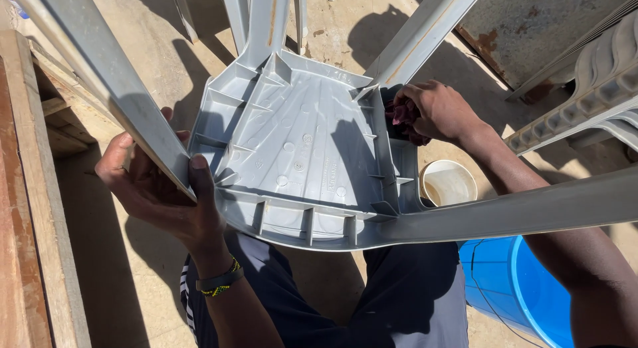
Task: A person is cleaning the underside and legs of a plastic chair using a cloth, then stands up and moves the chair.
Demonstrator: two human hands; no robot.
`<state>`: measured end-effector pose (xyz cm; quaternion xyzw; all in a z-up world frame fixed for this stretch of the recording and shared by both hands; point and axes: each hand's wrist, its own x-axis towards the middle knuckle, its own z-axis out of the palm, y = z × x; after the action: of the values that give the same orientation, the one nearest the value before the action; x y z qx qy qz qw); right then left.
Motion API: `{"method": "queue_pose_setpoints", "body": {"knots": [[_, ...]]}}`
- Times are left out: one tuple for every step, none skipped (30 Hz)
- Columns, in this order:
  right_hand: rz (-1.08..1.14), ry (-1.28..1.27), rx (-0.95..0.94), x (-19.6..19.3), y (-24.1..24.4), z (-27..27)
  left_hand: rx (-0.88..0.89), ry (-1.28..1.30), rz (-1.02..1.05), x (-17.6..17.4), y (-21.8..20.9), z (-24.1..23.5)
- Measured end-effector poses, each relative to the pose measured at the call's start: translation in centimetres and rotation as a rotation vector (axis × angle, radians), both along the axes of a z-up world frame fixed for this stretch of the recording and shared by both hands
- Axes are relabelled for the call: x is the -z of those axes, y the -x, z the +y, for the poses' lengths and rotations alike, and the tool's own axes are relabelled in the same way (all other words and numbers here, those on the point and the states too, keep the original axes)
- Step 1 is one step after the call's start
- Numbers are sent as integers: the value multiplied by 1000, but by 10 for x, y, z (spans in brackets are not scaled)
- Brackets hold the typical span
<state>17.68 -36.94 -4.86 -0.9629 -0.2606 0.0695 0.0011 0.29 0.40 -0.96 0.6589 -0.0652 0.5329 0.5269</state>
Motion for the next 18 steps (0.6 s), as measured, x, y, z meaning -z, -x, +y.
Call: {"method": "queue_pose_setpoints", "body": {"knots": [[-187,-152,-8,2,-5,-3,-5,15,17,-1,0,-1],[-363,-305,-13,7,-4,-8,-8,30,45,0,3,-3],[-353,-306,-18,20,-11,-5,-16,30,54,0,5,-2],[-404,-266,-95,31,-16,-6,-6,17,42,0,4,-2],[-455,-225,-172,41,-22,-6,5,4,30,-1,2,-3],[-461,-224,-170,48,-22,-6,8,3,24,-1,2,-3],[-500,-224,-179,54,-21,-5,5,14,30,-1,2,-4],[-536,-227,-190,63,-19,-3,-1,21,38,0,3,-3],[-539,-230,-189,58,-24,-4,0,18,36,0,3,-2],[-656,-298,-210,52,-28,-8,-7,20,34,1,3,-1],[-773,-365,-232,47,-31,-12,-14,22,32,3,2,-1],[-775,-368,-234,22,-37,-13,-16,20,30,3,2,-1],[-941,-529,-183,-2,-41,-14,-8,27,35,3,3,-2],[-1104,-691,-135,-25,-46,-14,-2,36,44,3,5,-2],[-1102,-695,-137,-32,-45,-9,-7,34,46,4,5,-1],[-1064,-709,-183,-38,-43,-5,-11,36,34,5,4,0],[-1025,-724,-228,-46,-40,-2,-16,39,23,6,4,0],[-1033,-718,-230,-25,-37,-1,-12,42,15,6,2,1]]}}
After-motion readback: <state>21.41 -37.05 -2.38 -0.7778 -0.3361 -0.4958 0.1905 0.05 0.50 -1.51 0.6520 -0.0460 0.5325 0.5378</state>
